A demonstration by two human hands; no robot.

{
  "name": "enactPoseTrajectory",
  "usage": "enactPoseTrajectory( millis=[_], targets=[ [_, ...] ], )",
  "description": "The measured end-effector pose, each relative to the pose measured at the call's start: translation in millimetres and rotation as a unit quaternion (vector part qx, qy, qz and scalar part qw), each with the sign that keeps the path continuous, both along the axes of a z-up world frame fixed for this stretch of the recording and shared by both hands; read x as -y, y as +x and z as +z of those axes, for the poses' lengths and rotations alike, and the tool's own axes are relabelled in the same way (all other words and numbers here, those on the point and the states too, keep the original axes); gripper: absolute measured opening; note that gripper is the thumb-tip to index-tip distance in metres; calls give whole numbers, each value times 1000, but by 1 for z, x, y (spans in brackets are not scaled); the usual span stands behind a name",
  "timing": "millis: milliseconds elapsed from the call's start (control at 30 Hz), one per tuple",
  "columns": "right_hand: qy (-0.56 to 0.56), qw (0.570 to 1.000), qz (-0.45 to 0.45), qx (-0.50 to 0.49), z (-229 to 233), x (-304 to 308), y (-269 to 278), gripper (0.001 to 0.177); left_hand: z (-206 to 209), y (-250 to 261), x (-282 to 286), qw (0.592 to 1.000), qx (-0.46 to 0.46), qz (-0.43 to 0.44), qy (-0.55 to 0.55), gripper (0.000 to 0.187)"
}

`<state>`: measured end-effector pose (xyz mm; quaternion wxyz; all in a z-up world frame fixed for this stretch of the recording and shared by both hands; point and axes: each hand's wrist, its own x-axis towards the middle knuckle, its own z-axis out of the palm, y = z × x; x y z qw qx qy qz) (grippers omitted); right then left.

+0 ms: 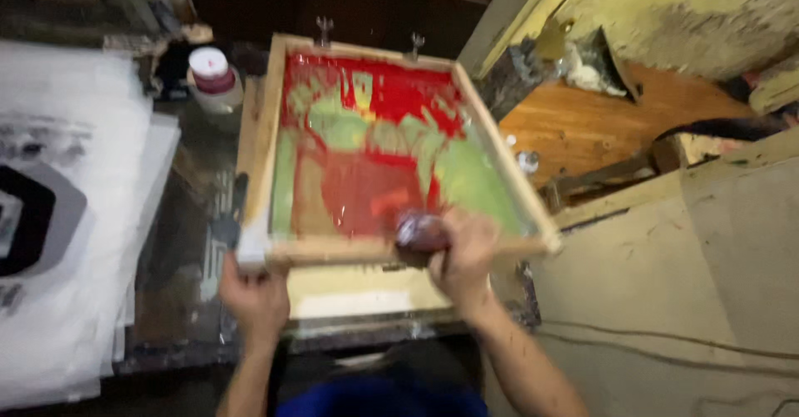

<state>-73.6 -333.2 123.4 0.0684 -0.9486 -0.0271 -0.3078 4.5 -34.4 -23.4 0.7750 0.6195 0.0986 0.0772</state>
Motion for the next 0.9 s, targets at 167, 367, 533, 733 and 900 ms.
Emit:
enactPoseTrajectory(
  millis=[167,367,533,733,900],
  targets=[
    [-6,941,67,332,105,38,99,29,20,99,34,871,231,-52,431,19],
    [40,963,55,259,213,26,121,59,-39,105,26,717,195,-62,666,45],
    [10,954,150,260,245,34,146,62,-21,134,-42,652,87,-98,747,33],
    [-38,957,137,254,233,72,161,46,102,241,-210,559,-115,-59,819,42],
    [-30,964,98,244,233,83,165,51,191,165,-134,649,-104,-6,753,84]
  ],
)
